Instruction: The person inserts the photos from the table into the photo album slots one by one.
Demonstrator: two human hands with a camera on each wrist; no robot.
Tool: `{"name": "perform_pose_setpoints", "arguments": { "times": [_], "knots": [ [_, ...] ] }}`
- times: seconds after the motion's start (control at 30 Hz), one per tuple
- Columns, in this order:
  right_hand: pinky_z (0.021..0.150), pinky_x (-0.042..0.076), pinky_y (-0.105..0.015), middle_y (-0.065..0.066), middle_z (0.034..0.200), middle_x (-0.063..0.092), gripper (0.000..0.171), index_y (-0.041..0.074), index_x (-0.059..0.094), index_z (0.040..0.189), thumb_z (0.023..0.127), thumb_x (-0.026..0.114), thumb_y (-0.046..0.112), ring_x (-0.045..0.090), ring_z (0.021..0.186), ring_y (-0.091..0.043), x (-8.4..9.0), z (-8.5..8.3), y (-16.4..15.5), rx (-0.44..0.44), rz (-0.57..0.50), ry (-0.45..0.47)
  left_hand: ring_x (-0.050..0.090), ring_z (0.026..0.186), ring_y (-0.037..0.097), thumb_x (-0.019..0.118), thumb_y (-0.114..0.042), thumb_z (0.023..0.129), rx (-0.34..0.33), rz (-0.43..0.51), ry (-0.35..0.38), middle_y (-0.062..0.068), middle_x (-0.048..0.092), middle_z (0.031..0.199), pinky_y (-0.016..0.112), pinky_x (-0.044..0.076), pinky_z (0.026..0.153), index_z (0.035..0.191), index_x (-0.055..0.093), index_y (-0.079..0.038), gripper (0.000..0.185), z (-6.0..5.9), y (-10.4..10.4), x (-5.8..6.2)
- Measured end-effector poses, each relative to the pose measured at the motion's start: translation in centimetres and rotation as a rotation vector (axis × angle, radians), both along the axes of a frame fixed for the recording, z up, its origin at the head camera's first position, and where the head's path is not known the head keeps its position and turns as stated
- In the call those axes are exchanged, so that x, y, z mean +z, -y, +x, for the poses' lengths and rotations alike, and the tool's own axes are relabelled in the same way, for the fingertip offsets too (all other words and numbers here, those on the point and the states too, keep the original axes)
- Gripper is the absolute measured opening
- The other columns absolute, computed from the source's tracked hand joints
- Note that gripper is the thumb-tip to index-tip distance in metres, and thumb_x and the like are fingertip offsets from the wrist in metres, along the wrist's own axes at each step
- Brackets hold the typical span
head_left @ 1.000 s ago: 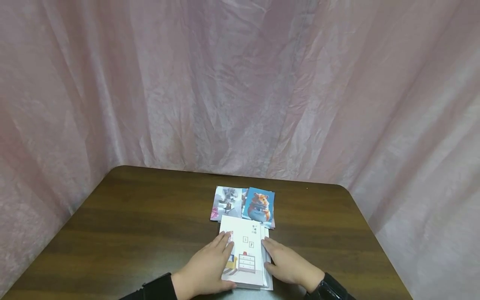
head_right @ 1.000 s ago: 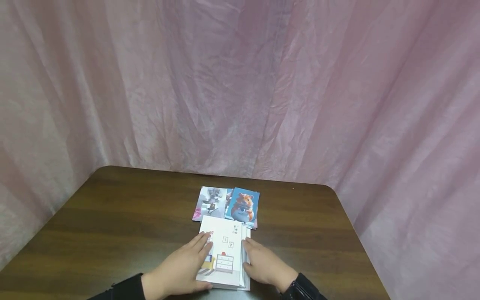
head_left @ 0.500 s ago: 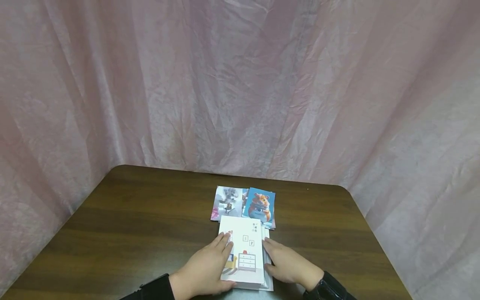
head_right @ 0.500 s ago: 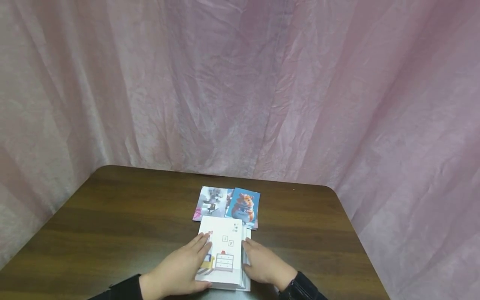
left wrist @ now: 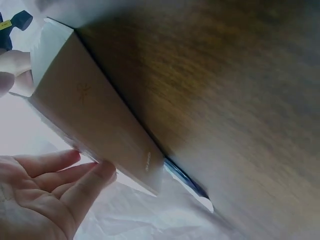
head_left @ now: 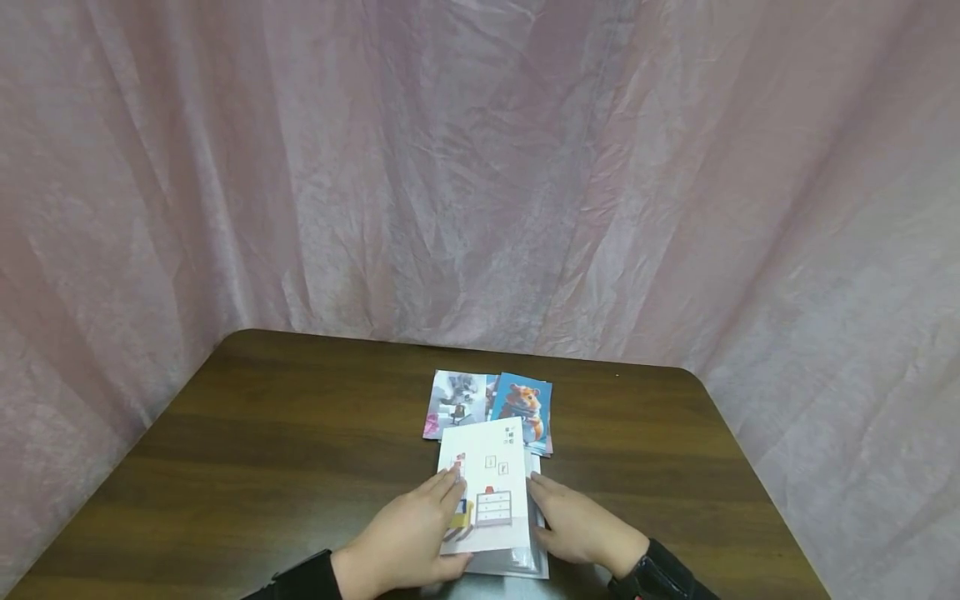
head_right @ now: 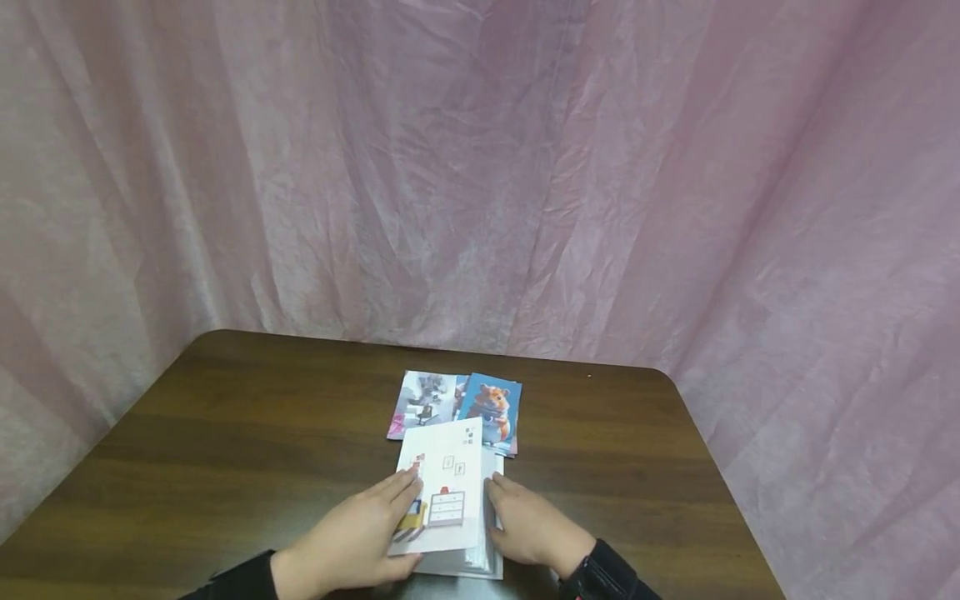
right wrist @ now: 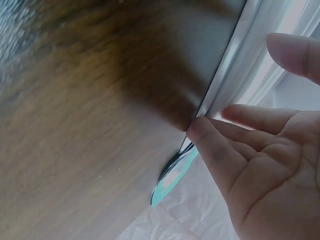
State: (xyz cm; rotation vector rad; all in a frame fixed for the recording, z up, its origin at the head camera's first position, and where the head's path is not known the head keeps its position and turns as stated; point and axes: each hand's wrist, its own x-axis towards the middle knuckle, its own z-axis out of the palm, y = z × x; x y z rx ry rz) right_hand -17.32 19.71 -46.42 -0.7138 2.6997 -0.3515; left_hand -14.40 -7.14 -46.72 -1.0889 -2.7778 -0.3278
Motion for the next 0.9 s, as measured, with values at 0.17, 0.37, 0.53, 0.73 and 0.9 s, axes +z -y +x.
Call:
{"name": "perform_pose_setpoints", "arguments": {
  "times": [0.17,0.37,0.53,0.73,0.9],
  "knots": [
    [0.108,0.041,-0.053,-0.025,0.147,0.047,0.061,-0.007,0.049,0.142,0.091,0.066,0.022,0.046,0.136,-0.039,-0.2,0.2,-0.2,-0.001,-0.003,-0.046,0.056,0.128,0.031,0.070,-0.050,0.085,0.013,0.054,0.008,0.022,0.055,0.141,0.041,0.051,0.099,0.134,0.057,0.007,0.076,0.3,0.2,0.1],
    [0.107,0.042,-0.052,-0.023,0.148,0.048,0.063,-0.005,0.049,0.142,0.091,0.068,0.027,0.048,0.135,-0.037,-0.2,0.3,-0.2,-0.003,0.009,-0.045,0.056,0.128,0.031,0.071,-0.043,0.083,0.054,0.123,0.063,0.019,0.053,0.144,0.043,0.050,0.101,0.138,0.054,0.005,0.075,0.6,0.5,0.3],
    [0.108,0.042,-0.051,-0.023,0.149,0.046,0.064,-0.006,0.048,0.143,0.092,0.067,0.026,0.047,0.136,-0.036,-0.2,0.3,0.0,0.013,0.023,-0.057,0.055,0.128,0.029,0.071,-0.039,0.083,0.087,0.194,0.090,0.017,0.051,0.146,0.045,0.050,0.101,0.142,0.052,0.002,0.074,0.9,0.8,0.3],
    [0.108,0.042,-0.050,-0.023,0.150,0.045,0.064,-0.006,0.048,0.144,0.091,0.066,0.027,0.046,0.137,-0.036,-0.2,0.1,0.2,0.019,0.046,-0.049,0.056,0.128,0.027,0.071,-0.035,0.084,0.108,0.308,0.099,0.014,0.050,0.147,0.044,0.050,0.100,0.145,0.048,-0.001,0.074,0.9,0.8,0.6],
    [0.108,0.042,-0.050,-0.022,0.151,0.045,0.065,-0.005,0.047,0.144,0.092,0.066,0.028,0.046,0.137,-0.035,-0.2,0.2,0.3,0.013,0.063,-0.030,0.058,0.125,0.024,0.074,-0.029,0.083,0.081,0.415,0.084,0.012,0.050,0.147,0.042,0.053,0.096,0.147,0.046,-0.001,0.075,0.9,0.8,1.4]
  ]
}}
